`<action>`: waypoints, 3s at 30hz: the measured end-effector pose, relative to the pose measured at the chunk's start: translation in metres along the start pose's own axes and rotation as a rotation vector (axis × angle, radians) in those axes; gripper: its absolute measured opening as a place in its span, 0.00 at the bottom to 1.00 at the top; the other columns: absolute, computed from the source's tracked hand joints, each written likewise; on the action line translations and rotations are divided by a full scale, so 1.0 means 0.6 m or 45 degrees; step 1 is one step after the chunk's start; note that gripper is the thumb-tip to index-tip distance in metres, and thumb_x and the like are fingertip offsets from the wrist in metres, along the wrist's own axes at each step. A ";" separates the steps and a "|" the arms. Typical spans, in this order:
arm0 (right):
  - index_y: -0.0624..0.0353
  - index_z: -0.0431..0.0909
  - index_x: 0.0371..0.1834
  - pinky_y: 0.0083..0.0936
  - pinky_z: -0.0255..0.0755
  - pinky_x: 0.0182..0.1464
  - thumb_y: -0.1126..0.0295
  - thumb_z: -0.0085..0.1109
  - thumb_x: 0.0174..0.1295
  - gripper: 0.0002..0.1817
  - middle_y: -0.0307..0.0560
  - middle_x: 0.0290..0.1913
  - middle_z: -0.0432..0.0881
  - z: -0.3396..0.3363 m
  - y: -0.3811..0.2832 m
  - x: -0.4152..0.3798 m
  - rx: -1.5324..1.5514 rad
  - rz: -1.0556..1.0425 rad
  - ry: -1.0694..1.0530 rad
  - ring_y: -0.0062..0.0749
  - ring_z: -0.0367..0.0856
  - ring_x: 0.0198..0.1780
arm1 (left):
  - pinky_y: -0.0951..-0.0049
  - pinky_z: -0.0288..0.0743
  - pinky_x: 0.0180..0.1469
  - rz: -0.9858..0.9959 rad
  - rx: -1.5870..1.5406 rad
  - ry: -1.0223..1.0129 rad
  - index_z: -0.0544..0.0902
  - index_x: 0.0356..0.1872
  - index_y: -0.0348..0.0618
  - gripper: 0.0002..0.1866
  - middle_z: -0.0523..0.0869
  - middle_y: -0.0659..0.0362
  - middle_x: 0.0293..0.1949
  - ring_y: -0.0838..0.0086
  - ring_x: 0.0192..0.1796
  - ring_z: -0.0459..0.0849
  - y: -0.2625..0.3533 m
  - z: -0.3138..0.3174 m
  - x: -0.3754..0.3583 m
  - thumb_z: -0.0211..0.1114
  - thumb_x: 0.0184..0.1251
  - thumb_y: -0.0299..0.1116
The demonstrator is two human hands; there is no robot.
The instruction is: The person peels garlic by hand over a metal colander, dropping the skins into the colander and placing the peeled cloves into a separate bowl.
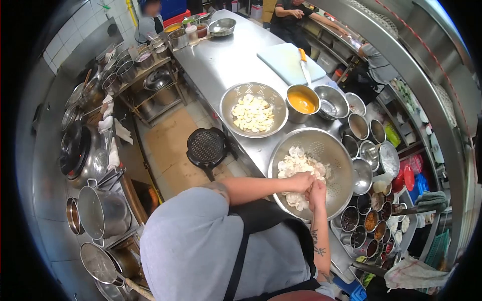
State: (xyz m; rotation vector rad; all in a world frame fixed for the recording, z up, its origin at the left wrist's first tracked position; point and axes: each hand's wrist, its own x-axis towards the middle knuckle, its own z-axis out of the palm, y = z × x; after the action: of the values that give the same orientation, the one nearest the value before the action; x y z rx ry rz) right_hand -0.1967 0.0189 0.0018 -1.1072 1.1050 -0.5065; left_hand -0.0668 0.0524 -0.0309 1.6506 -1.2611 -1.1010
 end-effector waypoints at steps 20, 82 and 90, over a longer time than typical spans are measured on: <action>0.58 0.73 0.44 0.17 0.59 0.18 0.62 0.56 0.73 0.10 0.35 0.21 0.73 0.021 0.006 0.011 -0.122 -0.247 0.069 0.17 0.67 0.18 | 0.73 0.69 0.31 -0.258 -0.674 -0.198 0.66 0.66 0.46 0.26 0.80 0.57 0.41 0.77 0.31 0.75 0.049 -0.049 0.007 0.50 0.77 0.51; 0.57 0.75 0.36 0.12 0.61 0.19 0.59 0.52 0.73 0.13 0.42 0.35 0.78 -0.013 -0.042 -0.018 1.215 0.101 -0.326 0.22 0.72 0.26 | 0.79 0.70 0.33 -0.231 -1.269 -0.496 0.72 0.55 0.45 0.14 0.81 0.59 0.39 0.80 0.33 0.76 0.089 -0.120 -0.017 0.46 0.82 0.41; 0.62 0.80 0.50 0.13 0.58 0.19 0.57 0.60 0.70 0.18 0.37 0.29 0.76 0.017 -0.058 -0.031 0.667 -0.105 -0.010 0.17 0.68 0.22 | 0.81 0.64 0.30 -0.318 -1.164 -0.411 0.69 0.53 0.45 0.15 0.77 0.61 0.35 0.81 0.28 0.67 0.075 -0.117 -0.021 0.40 0.84 0.44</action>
State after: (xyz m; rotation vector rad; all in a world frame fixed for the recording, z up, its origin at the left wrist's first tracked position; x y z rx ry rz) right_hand -0.1894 0.0240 0.0415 -0.6939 0.8523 -0.8030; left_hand -0.0162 0.0599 0.0364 0.9509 -0.5504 -1.8008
